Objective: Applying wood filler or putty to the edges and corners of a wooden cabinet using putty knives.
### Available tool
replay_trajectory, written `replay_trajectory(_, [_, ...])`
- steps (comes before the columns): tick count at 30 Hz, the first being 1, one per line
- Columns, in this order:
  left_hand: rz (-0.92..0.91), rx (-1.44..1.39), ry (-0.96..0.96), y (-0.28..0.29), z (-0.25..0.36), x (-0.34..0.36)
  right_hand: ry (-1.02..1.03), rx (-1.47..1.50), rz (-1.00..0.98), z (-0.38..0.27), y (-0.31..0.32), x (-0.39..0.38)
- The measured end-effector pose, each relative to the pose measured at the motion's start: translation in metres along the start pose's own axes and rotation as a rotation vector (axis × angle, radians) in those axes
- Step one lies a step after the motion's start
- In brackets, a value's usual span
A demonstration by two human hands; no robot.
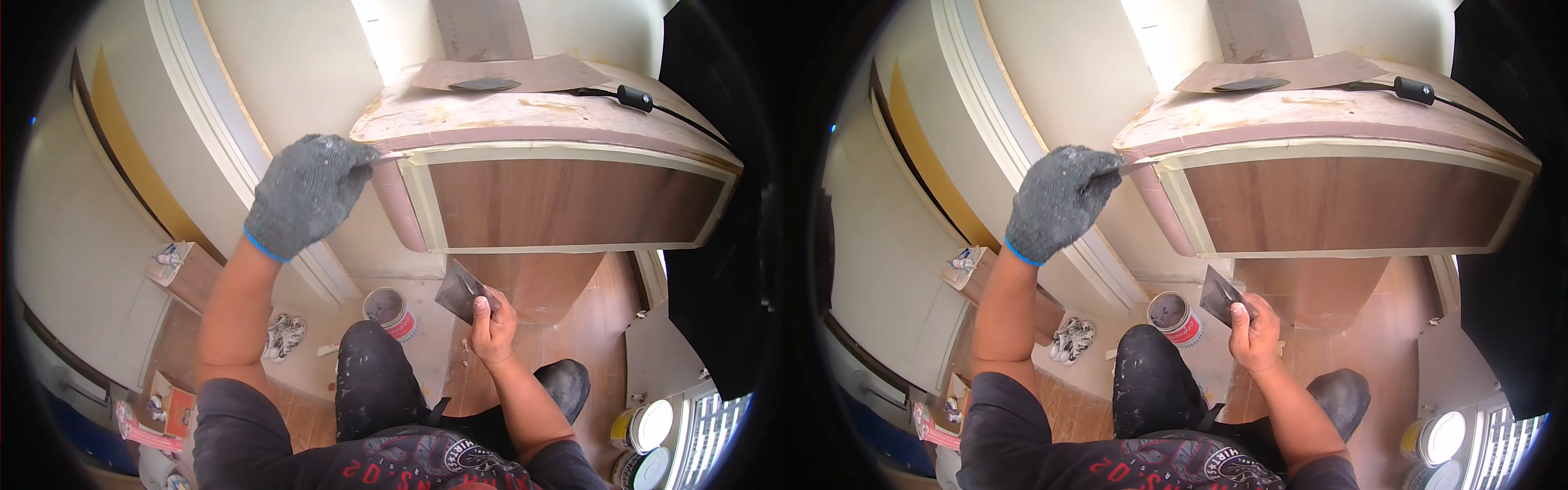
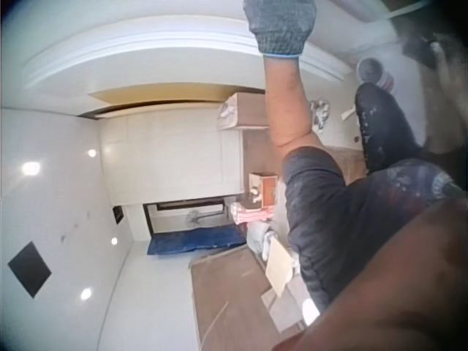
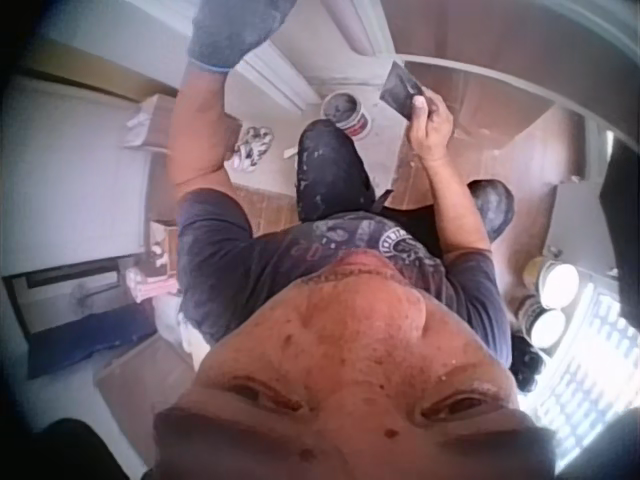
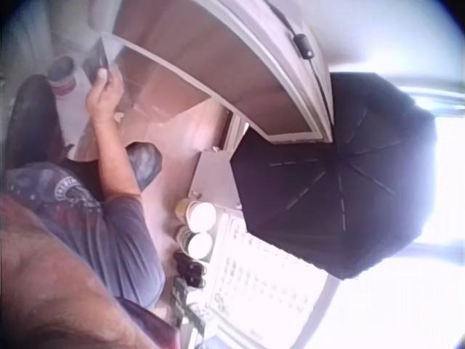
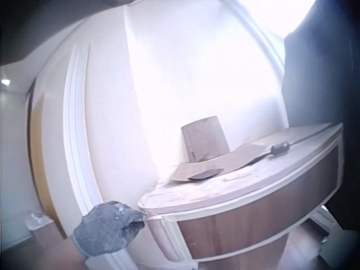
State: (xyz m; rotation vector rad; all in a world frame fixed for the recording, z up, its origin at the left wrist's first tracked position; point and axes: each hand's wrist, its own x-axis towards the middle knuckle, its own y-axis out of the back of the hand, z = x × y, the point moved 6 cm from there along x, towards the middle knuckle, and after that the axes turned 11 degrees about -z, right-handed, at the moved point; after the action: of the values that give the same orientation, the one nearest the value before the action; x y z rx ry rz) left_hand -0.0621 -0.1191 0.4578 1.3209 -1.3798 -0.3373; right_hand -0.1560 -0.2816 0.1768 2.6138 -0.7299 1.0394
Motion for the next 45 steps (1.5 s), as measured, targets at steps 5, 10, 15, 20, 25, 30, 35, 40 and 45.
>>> replay_trajectory(5, [-0.128,0.008,0.032,0.01,-0.02,0.028,-0.048,0.018,-0.015,0.004,0.001,0.0])
replay_trajectory(10, [-0.31,-0.025,0.144,0.009,-0.038,0.037,-0.065,0.014,-0.009,0.005,0.003,0.001])
replay_trajectory(15, [-0.369,-0.062,0.219,0.002,-0.054,0.043,-0.062,0.016,-0.002,0.007,0.001,0.0])
replay_trajectory(20, [-0.339,0.028,0.282,0.007,-0.057,0.051,-0.023,-0.012,0.003,0.005,0.001,0.0])
replay_trajectory(25, [-0.246,-0.014,0.221,0.013,-0.057,0.042,-0.048,-0.015,-0.009,0.006,0.001,0.0])
replay_trajectory(30, [-0.263,-0.078,0.146,0.002,-0.054,0.039,-0.068,-0.024,-0.026,0.007,-0.001,0.001])
replay_trajectory(35, [-0.252,0.016,0.122,0.0,-0.052,0.049,-0.045,-0.026,-0.036,0.01,-0.002,0.0])
replay_trajectory(40, [-0.229,0.054,0.078,-0.003,-0.054,0.058,-0.063,-0.049,-0.032,0.009,-0.003,-0.002])
replay_trajectory(45, [-0.212,-0.035,0.176,0.013,-0.048,0.056,-0.063,-0.053,-0.026,0.012,-0.003,-0.003])
